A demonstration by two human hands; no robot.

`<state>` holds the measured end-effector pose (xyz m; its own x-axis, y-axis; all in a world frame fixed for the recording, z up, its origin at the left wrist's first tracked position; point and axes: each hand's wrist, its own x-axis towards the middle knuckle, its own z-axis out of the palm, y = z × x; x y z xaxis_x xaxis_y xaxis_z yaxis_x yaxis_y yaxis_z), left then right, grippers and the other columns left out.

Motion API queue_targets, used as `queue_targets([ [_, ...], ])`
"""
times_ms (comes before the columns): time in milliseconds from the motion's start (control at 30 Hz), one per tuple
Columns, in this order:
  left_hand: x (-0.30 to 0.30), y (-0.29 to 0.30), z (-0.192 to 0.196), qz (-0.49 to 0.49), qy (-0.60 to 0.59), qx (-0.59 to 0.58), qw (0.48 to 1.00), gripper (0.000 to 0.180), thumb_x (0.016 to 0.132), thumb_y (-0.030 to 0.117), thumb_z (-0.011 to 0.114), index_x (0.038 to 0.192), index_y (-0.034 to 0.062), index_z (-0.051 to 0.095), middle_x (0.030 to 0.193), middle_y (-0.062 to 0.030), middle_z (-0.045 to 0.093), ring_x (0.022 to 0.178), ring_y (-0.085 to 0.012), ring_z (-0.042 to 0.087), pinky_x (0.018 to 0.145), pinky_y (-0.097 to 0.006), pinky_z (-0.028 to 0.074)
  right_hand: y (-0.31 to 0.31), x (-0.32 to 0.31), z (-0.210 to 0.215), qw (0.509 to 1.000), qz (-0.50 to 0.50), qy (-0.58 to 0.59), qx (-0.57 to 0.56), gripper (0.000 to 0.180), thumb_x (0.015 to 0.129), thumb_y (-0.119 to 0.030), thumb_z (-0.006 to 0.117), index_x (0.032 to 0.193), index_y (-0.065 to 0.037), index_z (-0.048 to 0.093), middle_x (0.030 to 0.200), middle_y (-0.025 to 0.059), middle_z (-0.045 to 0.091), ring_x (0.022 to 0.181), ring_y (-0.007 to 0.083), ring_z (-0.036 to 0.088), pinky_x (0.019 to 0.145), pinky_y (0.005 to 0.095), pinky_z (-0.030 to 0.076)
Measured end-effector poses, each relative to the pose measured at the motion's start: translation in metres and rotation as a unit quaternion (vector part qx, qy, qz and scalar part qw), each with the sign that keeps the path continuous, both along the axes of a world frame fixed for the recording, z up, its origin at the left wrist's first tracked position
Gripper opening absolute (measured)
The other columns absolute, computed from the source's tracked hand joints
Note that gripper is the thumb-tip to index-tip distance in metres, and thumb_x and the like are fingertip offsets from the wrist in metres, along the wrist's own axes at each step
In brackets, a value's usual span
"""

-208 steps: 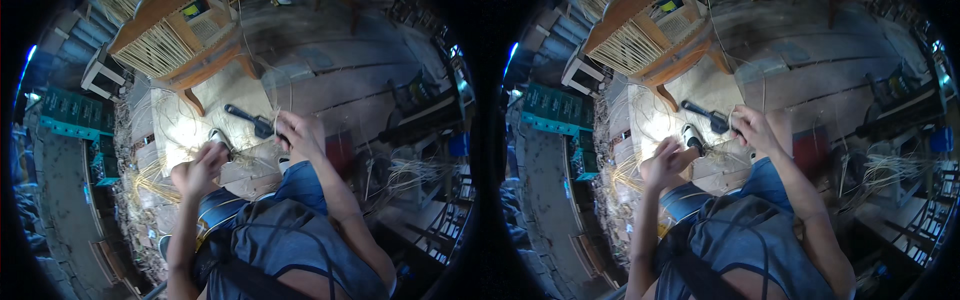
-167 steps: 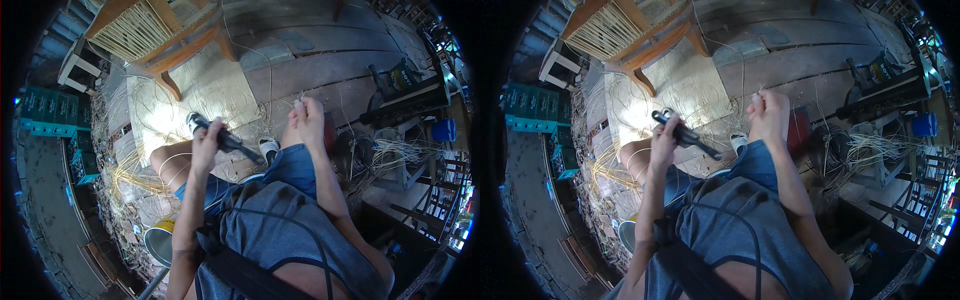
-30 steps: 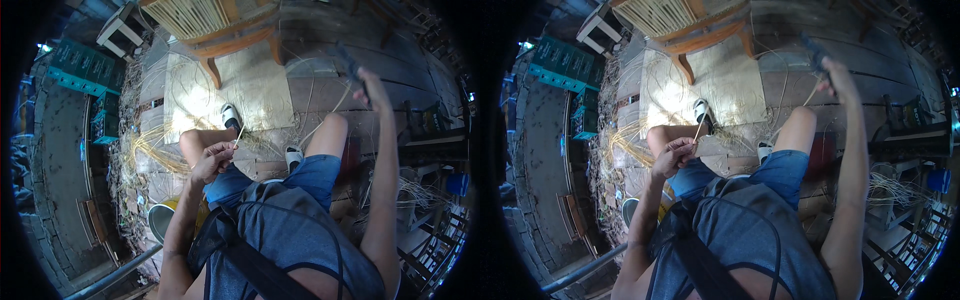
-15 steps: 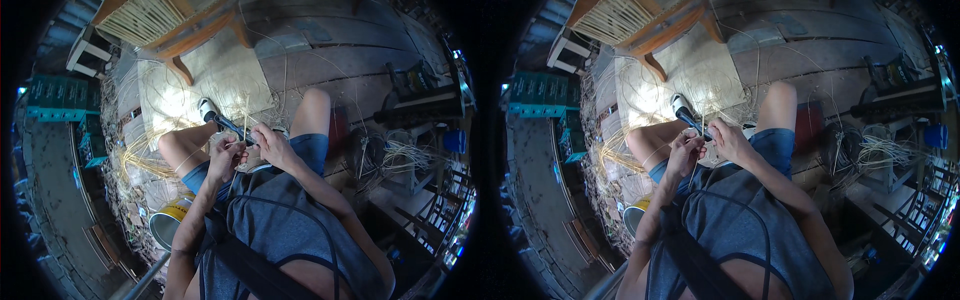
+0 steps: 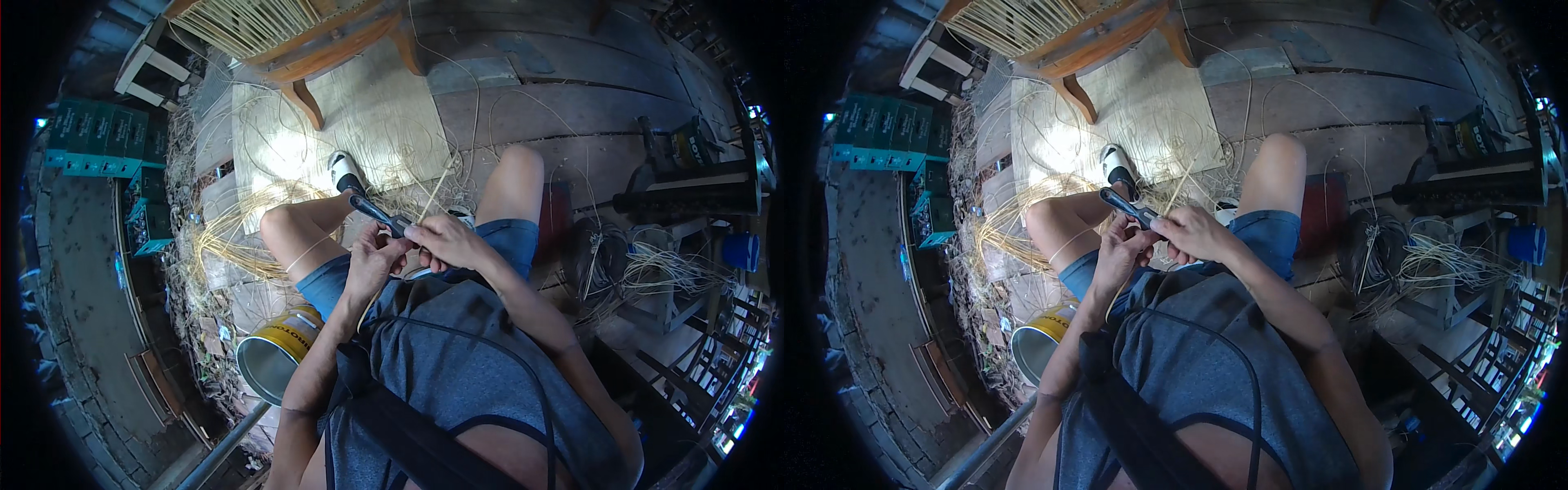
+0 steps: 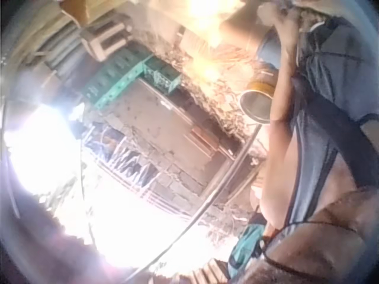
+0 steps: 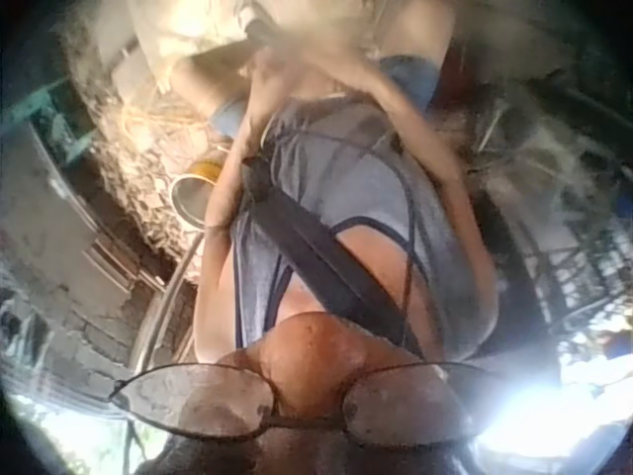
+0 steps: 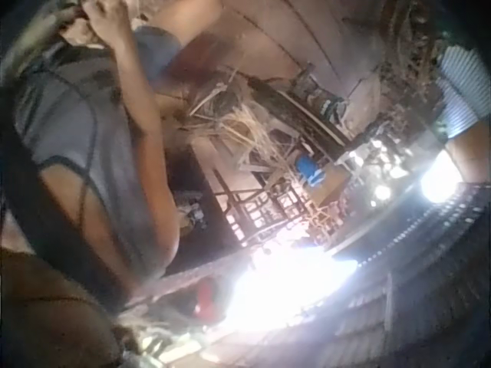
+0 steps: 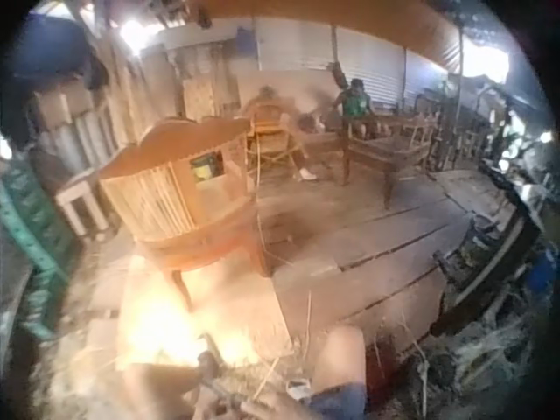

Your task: Weaving a chair seat using thin rattan or bamboo strands and a pair of pliers.

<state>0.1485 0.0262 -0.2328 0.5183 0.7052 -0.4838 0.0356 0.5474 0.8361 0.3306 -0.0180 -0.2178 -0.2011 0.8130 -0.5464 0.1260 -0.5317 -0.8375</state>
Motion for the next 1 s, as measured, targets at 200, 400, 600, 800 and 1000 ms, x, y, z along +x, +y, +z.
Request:
queue_targets([
  [200, -0.005, -0.004, 0.033, 0.014, 0.064, 0.003, 0.998, 0.011, 0.087, 0.008, 0.064, 0.096, 0.0044, 0.059, 0.063, -0.0012, 0.056, 0.051, -0.0053, 0.049, 0.042, -0.018, 0.037, 0.000, 0.009, -0.001, 0.984, -0.043, -0.106, 0.134, 0.047, 0.097, -0.038, 0.045, 0.083, 0.003, 0.062, 0.061, 0.0119, 0.061, 0.058, 0.0221, 0.064, 0.059, 0.0369, 0.050],
  [400, -0.020, -0.005, 0.026, -0.039, 0.053, 0.027, 0.997, 0.017, 0.092, 0.019, 0.063, 0.090, 0.0023, 0.066, 0.062, 0.0008, 0.056, 0.048, -0.0030, 0.047, 0.043, -0.018, 0.038, 0.002, -0.003, 0.005, 0.961, 0.011, -0.187, 0.205, 0.039, 0.097, -0.034, 0.044, 0.084, 0.001, 0.057, 0.067, 0.0163, 0.061, 0.062, 0.0330, 0.061, 0.060, 0.0421, 0.047],
  [600, -0.025, -0.017, 0.039, -0.051, 0.092, 0.091, 0.990, 0.023, 0.094, 0.020, 0.059, 0.081, 0.0018, 0.061, 0.060, 0.0023, 0.053, 0.047, -0.0032, 0.046, 0.043, -0.019, 0.036, -0.010, -0.015, 0.007, 0.962, -0.043, -0.112, 0.247, 0.035, 0.095, -0.028, 0.050, 0.074, 0.000, 0.056, 0.059, 0.0159, 0.058, 0.057, 0.0325, 0.060, 0.055, 0.0399, 0.046],
  [800, -0.022, -0.014, 0.038, -0.069, 0.084, 0.145, 0.983, 0.020, 0.093, 0.017, 0.059, 0.082, 0.0002, 0.061, 0.060, 0.0037, 0.051, 0.051, -0.0027, 0.041, 0.046, -0.021, 0.034, -0.011, -0.018, 0.004, 0.952, -0.047, -0.122, 0.276, 0.038, 0.095, -0.029, 0.050, 0.071, 0.001, 0.054, 0.057, 0.0197, 0.054, 0.055, 0.0350, 0.059, 0.053, 0.0412, 0.044],
  [1000, -0.013, -0.014, 0.046, -0.115, 0.166, 0.370, 0.907, 0.014, 0.093, 0.011, 0.057, 0.087, -0.0008, 0.059, 0.058, -0.0037, 0.050, 0.051, -0.0090, 0.044, 0.048, -0.027, 0.037, -0.014, -0.024, 0.006, 0.918, -0.081, -0.183, 0.343, 0.033, 0.094, -0.026, 0.051, 0.072, 0.000, 0.056, 0.059, 0.0201, 0.055, 0.055, 0.0386, 0.057, 0.051, 0.0441, 0.043],
])
